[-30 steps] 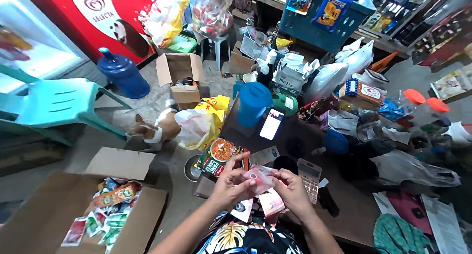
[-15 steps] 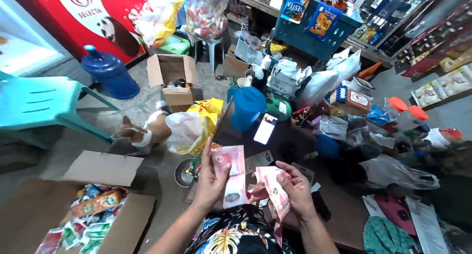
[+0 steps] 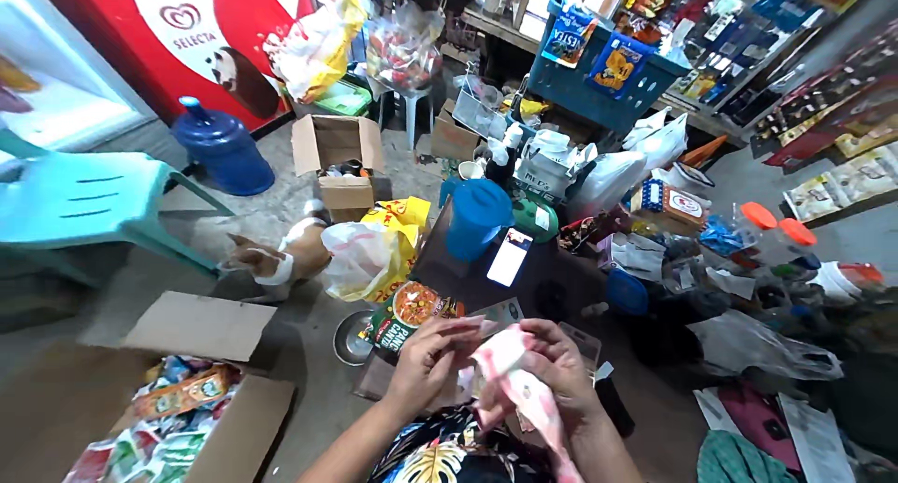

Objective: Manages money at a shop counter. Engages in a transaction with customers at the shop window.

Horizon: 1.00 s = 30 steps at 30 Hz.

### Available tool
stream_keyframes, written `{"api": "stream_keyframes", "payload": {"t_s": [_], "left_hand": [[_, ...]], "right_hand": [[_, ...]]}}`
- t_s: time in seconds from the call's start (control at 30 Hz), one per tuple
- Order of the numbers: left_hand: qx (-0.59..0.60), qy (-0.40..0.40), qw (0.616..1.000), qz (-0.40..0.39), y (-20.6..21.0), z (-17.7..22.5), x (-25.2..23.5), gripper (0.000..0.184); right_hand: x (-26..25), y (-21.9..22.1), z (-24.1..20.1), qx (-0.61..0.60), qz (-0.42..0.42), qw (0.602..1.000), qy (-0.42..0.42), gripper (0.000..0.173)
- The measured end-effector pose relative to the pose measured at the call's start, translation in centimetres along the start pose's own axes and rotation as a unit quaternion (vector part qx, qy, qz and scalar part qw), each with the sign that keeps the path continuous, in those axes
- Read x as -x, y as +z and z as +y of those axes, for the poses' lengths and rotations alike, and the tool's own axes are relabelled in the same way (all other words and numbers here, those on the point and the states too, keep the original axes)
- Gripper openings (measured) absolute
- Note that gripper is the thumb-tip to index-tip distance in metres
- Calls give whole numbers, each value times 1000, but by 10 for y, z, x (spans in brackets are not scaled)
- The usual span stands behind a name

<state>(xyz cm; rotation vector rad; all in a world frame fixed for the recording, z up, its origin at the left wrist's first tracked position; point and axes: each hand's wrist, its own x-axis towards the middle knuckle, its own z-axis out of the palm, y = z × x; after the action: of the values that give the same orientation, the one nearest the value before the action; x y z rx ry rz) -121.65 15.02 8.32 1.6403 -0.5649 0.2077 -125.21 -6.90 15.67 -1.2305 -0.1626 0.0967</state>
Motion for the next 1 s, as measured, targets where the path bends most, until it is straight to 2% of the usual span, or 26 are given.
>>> {"api": "stream_keyframes", "payload": {"t_s": [0.07,0.17,0.2,0.3,0.4,0.5,0.57,0.63,0.7,0.8,0.87,0.93,1.0], "left_hand": [[81,0,996,-22,3,7,2,36],[160,-40,986,-13,10,8,7,61],[161,-66,985,0,12,11,8,60],[223,-175,957,66,20,26,7,24],[299,-256,912,118,26,29,1,25],[268,-244,920,147,25,21,3,26],[256,-231,926,154,24,18,4,25],[248,-227,930,146,23,17,4,26],[236,-225,937,127,23,19,4,27],[249,-224,937,96,22,23,9,38],[254,-226,935,95,22,25,12,48],[243,-228,937,103,20,22,15,46],[226,-237,938,116,15,23,21,37]], "right_hand": [[-8,8,10,50,20,998,37,44],[-11,12,22,77,53,994,56,48],[-12,13,24,87,61,993,53,47],[-10,16,30,119,59,990,47,44],[-8,20,37,138,72,988,14,55],[-4,20,40,134,91,986,-49,74],[-3,18,39,131,97,984,-78,76],[-4,15,40,170,86,976,-108,70],[-7,16,43,282,73,944,-154,59],[-16,25,46,460,33,847,-265,33],[-21,31,48,501,-36,795,-340,23],[-26,43,46,501,-90,769,-387,24],[-27,53,51,483,-97,775,-396,27]]}}
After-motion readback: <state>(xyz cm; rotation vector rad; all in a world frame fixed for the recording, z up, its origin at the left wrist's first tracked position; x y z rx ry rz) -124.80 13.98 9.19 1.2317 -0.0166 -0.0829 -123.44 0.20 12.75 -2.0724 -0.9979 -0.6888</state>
